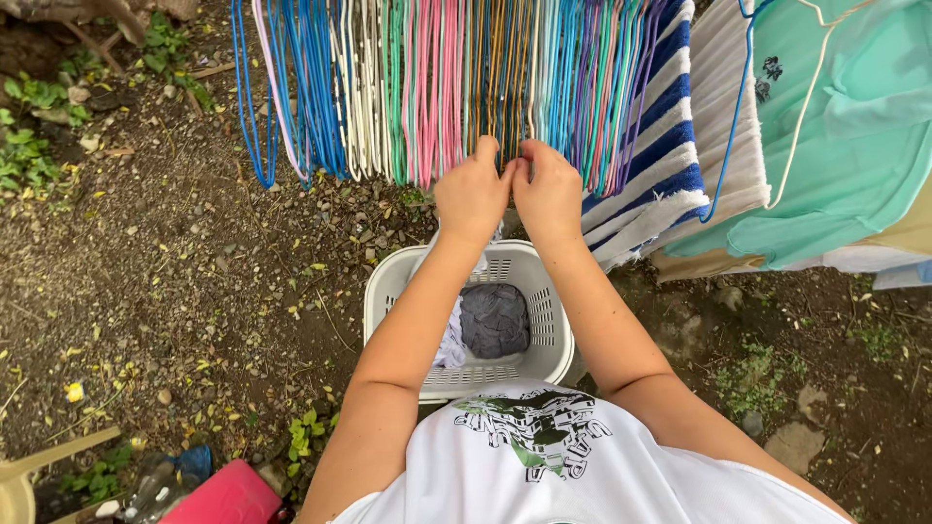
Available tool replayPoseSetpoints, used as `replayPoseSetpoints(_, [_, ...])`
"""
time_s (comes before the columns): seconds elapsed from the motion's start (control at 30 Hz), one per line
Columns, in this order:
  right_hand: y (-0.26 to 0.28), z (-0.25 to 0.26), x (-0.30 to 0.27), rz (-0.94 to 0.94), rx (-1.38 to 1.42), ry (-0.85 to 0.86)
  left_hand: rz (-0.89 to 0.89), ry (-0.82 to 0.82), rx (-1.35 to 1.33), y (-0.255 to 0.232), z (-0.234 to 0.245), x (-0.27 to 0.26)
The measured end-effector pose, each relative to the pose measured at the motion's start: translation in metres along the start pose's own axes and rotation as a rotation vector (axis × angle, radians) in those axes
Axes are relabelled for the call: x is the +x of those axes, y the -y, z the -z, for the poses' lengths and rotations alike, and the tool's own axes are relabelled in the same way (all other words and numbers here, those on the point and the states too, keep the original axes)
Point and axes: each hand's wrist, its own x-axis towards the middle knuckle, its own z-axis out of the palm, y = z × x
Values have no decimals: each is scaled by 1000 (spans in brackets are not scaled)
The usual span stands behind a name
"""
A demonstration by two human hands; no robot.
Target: The person clips small laundry items onto a circular peg hanger, then takes clothes from a laundry basket, mounts them onto clothes hangers, and hangs them on a clothesline rod.
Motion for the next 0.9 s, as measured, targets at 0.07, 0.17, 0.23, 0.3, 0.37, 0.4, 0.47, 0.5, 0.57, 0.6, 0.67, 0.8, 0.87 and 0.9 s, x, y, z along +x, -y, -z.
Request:
replayPoseSetpoints(0.07, [0, -1, 0, -34, 5, -8, -28, -13, -24, -1, -3, 3])
replayPoseSetpoints(0.17, [1, -3, 0, -52, -26, 5, -52, -2, 22, -1, -4, 5])
replayPoseSetpoints(0.23, [1, -6, 2, -138, 57, 50, -57, 9, -14, 0, -3, 8])
replayPoseSetpoints(0.3, [2, -7, 5, -227, -24, 128, -51, 35, 4, -1, -3, 9])
replayPoseSetpoints(0.37, [2, -10, 8, -314, -101, 207, -43, 58, 24, -1, -4, 11])
replayPoseSetpoints(0.4, [0, -12, 9, -295, -98, 208, -31, 76, 36, -1, -5, 12])
replayPoseSetpoints(0.47, [-7, -18, 12, -278, -96, 206, -21, 93, 47, -1, -6, 12])
replayPoseSetpoints(0.5, [-11, -20, 15, -240, -65, 146, -18, 89, 49, 0, -6, 12])
replayPoseSetpoints(0.57, [-20, -20, 17, -199, -34, 83, -18, 83, 51, 0, -6, 13])
replayPoseSetpoints(0.6, [-23, -17, 19, -209, -3, 86, -10, 88, 54, 0, -5, 13])
replayPoseSetpoints(0.67, [-24, -16, 19, -218, 27, 88, -3, 93, 56, 0, -5, 12])
replayPoseSetpoints(0.8, [-22, -17, 13, -268, 73, 76, 40, 122, 39, 4, -2, 14])
replayPoseSetpoints(0.87, [-24, -19, 12, -296, 94, 86, 53, 139, 24, 7, 0, 14])
replayPoseSetpoints(0.9, [-25, -20, 13, -216, 159, 62, 55, 138, 17, 8, 0, 15])
